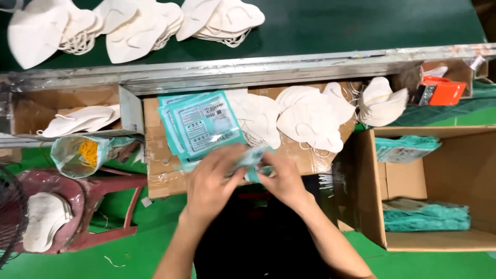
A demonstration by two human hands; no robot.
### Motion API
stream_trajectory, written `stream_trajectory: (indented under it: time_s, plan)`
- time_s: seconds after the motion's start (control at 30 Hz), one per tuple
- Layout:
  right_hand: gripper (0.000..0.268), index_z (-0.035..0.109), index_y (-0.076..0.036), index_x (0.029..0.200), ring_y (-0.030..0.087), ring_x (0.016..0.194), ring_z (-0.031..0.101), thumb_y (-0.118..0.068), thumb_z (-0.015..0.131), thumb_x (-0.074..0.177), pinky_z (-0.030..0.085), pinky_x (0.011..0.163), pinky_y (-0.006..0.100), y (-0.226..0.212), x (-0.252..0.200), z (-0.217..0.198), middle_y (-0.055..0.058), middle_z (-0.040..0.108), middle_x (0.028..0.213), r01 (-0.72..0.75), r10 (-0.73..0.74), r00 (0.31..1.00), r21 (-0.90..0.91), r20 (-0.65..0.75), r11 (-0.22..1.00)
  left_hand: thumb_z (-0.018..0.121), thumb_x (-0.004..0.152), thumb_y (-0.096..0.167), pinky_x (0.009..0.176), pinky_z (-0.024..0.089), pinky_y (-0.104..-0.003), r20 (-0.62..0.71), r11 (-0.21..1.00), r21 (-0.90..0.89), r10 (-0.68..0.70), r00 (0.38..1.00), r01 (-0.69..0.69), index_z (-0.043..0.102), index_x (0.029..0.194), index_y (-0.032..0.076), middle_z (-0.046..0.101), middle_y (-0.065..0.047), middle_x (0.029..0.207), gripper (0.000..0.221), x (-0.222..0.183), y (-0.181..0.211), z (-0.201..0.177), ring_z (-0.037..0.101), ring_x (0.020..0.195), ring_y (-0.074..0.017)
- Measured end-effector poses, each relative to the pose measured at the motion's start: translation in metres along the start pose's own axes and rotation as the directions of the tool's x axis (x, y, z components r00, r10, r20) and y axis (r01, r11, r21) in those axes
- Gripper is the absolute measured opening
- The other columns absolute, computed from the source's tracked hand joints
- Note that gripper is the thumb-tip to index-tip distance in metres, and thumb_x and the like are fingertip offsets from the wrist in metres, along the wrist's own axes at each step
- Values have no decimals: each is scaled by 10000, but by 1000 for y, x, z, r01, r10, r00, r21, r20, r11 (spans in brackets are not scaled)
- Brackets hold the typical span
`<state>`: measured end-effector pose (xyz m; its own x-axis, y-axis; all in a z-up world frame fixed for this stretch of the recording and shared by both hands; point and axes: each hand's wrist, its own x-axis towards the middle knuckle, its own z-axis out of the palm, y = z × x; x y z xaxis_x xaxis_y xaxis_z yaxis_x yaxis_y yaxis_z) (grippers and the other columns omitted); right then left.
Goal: Manually packing and sorting face masks at a conveyor belt and into sacks.
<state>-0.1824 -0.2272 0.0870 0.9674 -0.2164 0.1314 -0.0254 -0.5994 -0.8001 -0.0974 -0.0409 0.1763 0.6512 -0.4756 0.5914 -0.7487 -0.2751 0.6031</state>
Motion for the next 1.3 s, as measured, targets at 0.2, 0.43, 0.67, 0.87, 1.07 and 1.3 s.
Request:
stream_trajectory:
  time_s: [0.2,0.43,0.67,0.87,1.07,1.3]
  plan:
    - [501,575,33,1269,211,1110,597,14,687,780,516,927,297,-47,14,-29,145,567,1186,194,-113,867,118,-486,974,731,939,12,757,556,-332,-134,836,-475,-377,917,274,731,1119,-4,737,-131,961,181,-53,-37,34,709,817,-242]
    - [92,689,2,1086,58,662,501,6,636,1011,389,580,212,53,-7,-2,-4,637,841,-7,408,880,852,-244,524,759,883,50,617,496,-305,-74,876,-299,-416,906,378,744,1018,-18,712,-91,796,152,-49,-18,24,624,668,-162]
    - [32,662,-12,984,44,771,598,-24,656,955,491,688,206,19,-13,-27,1,673,869,-110,344,919,716,-190,689,743,886,89,630,527,-312,-97,898,-254,-393,914,360,748,1018,-10,734,-129,804,165,-61,-16,35,668,660,-192]
    - [69,703,5,963,127,745,649,-40,707,910,537,681,277,44,-30,-19,66,728,869,-235,453,888,771,-77,592,745,872,50,612,524,-304,8,851,-224,-485,874,475,758,981,-26,720,-130,780,134,-59,0,40,670,616,-196]
    - [129,702,21,966,155,923,637,26,727,840,512,816,308,45,-15,-30,87,679,1002,-111,170,985,862,29,495,732,857,-6,800,571,-325,102,838,-409,-353,930,363,747,952,-40,774,-107,913,102,-29,7,61,721,862,-227]
    - [116,718,16,962,156,930,657,-1,749,851,525,837,293,62,12,-43,105,694,975,-111,183,983,872,25,476,750,855,21,926,578,-359,106,891,-389,-209,972,234,739,1030,2,778,-114,1043,176,10,-8,82,750,1007,-267]
